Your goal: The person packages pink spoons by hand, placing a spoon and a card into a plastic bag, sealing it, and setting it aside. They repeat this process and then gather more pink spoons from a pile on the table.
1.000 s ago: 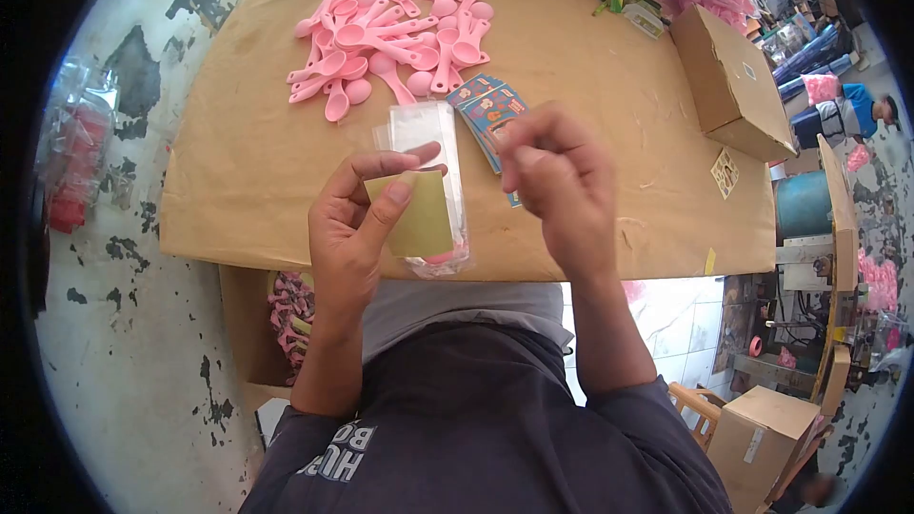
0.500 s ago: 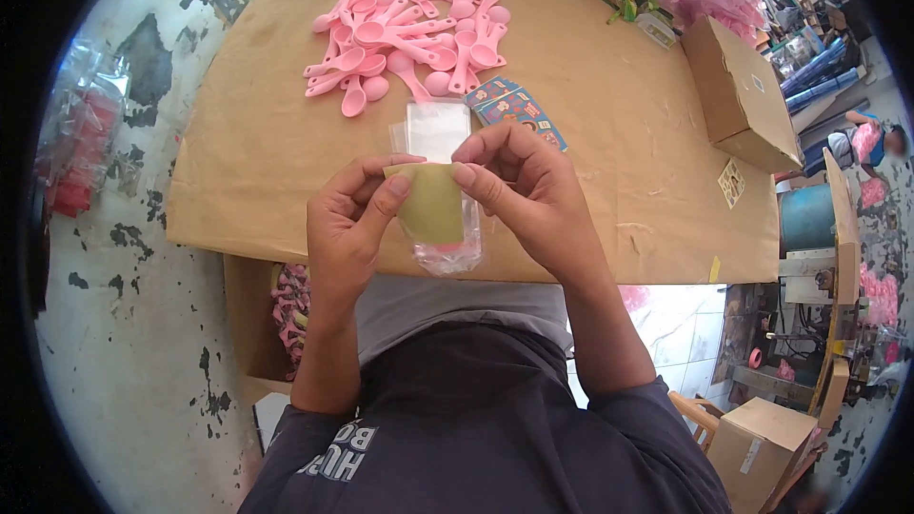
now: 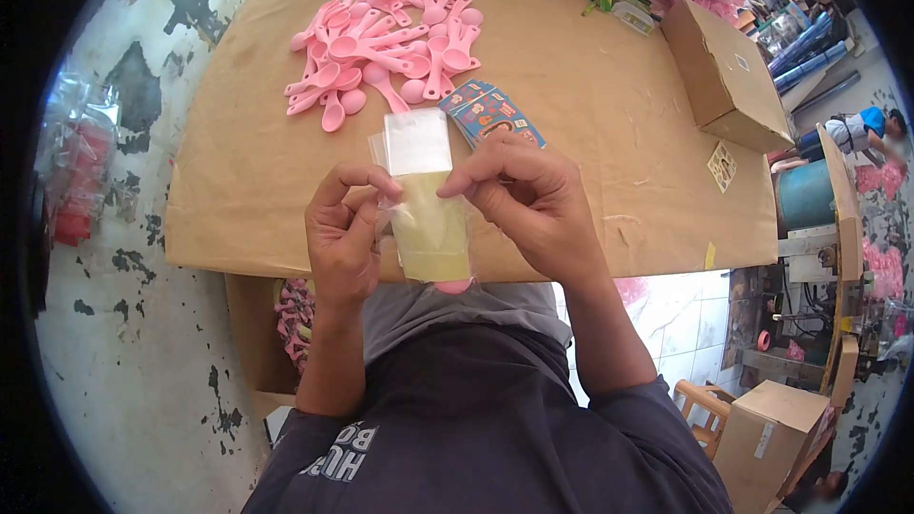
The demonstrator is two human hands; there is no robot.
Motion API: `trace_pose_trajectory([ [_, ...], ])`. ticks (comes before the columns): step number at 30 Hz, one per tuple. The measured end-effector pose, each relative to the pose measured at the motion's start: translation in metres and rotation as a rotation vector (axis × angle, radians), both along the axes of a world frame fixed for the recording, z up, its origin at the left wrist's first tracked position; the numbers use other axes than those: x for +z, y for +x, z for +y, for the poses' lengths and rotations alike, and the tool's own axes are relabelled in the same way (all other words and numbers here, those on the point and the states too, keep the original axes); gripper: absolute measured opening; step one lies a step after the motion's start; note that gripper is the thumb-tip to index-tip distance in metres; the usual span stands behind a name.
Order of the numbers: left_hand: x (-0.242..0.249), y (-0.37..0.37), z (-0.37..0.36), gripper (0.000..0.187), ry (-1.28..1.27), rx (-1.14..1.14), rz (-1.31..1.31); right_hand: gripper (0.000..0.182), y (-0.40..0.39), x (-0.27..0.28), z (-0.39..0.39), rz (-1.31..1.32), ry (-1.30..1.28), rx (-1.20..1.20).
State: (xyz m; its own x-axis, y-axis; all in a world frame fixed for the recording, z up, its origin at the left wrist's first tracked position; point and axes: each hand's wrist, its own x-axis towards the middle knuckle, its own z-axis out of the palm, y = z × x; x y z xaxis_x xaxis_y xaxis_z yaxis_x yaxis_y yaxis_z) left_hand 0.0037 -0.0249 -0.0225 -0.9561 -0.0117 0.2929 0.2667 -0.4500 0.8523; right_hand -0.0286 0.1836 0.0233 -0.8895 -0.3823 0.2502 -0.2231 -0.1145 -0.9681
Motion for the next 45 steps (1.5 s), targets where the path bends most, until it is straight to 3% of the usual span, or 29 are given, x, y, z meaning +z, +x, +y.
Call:
trace_pose_trajectory([
  [6,0.01,0.005,-0.004,0.015,0.2,-0.124,-0.14,0.017,-0.001,0.004,0.001,0.152,0.06,0.031],
  [8,0.003,0.007,-0.004,0.018,0.111,-0.062,-0.115,0.015,0.0,-0.002,-0.001,0.18,0.055,0.058],
  [9,0.001,0.009,-0.003,0.022,0.019,-0.006,-0.087,0.02,0.002,-0.01,-0.003,0.125,0.099,0.004],
  [11,0.018,0.012,0.008,0.031,0.07,0.009,-0.104,0.028,0.005,-0.013,-0.01,0.067,0.147,-0.044],
  [13,0.022,0.014,0.009,0.039,0.121,0.021,-0.117,0.046,0.007,-0.007,-0.023,0.02,-0.094,-0.093],
  [15,0.018,0.016,0.0,0.046,-0.05,-0.079,-0.132,0.049,0.006,-0.008,-0.022,0.046,-0.079,-0.072],
  [19,0.011,0.019,-0.028,0.04,-0.288,-0.041,-0.04,0.047,0.005,-0.009,-0.026,0.066,-0.027,-0.062],
  [20,0.018,0.019,-0.037,0.036,-0.394,0.144,0.043,0.047,0.004,-0.006,-0.026,0.066,-0.027,-0.058],
  [22,0.021,0.015,-0.06,0.034,-0.577,0.426,0.196,0.035,0.002,0.001,-0.024,0.276,0.523,-0.124],
  [24,0.022,0.011,-0.088,0.037,-0.661,0.523,0.261,0.031,0.003,-0.005,-0.027,0.34,0.621,-0.07],
  [26,0.029,0.01,-0.11,0.044,-1.158,0.592,0.352,0.029,0.006,-0.012,-0.028,0.403,0.738,0.029],
  [30,0.015,0.013,-0.117,0.049,-1.327,0.563,0.208,0.029,0.011,-0.024,-0.024,0.304,0.773,0.04],
  [32,0.01,0.013,-0.103,0.044,-1.042,0.535,0.209,0.022,0.009,-0.031,-0.022,0.297,0.764,0.01],
  [36,0.007,0.015,-0.061,0.034,-0.877,0.384,0.193,0.016,0.005,-0.035,-0.023,0.263,0.685,-0.02],
  [38,0.004,0.012,-0.047,0.023,-0.938,0.186,0.304,0.012,0.003,-0.032,-0.023,0.338,0.597,-0.118],
  [41,0.002,0.011,-0.031,0.018,-1.0,0.1,0.341,0.009,0.002,-0.02,-0.02,0.213,0.57,-0.115],
  [45,-0.006,0.012,-0.026,0.021,-1.178,0.107,0.406,0.006,-0.007,-0.021,-0.011,0.261,0.489,-0.203],
])
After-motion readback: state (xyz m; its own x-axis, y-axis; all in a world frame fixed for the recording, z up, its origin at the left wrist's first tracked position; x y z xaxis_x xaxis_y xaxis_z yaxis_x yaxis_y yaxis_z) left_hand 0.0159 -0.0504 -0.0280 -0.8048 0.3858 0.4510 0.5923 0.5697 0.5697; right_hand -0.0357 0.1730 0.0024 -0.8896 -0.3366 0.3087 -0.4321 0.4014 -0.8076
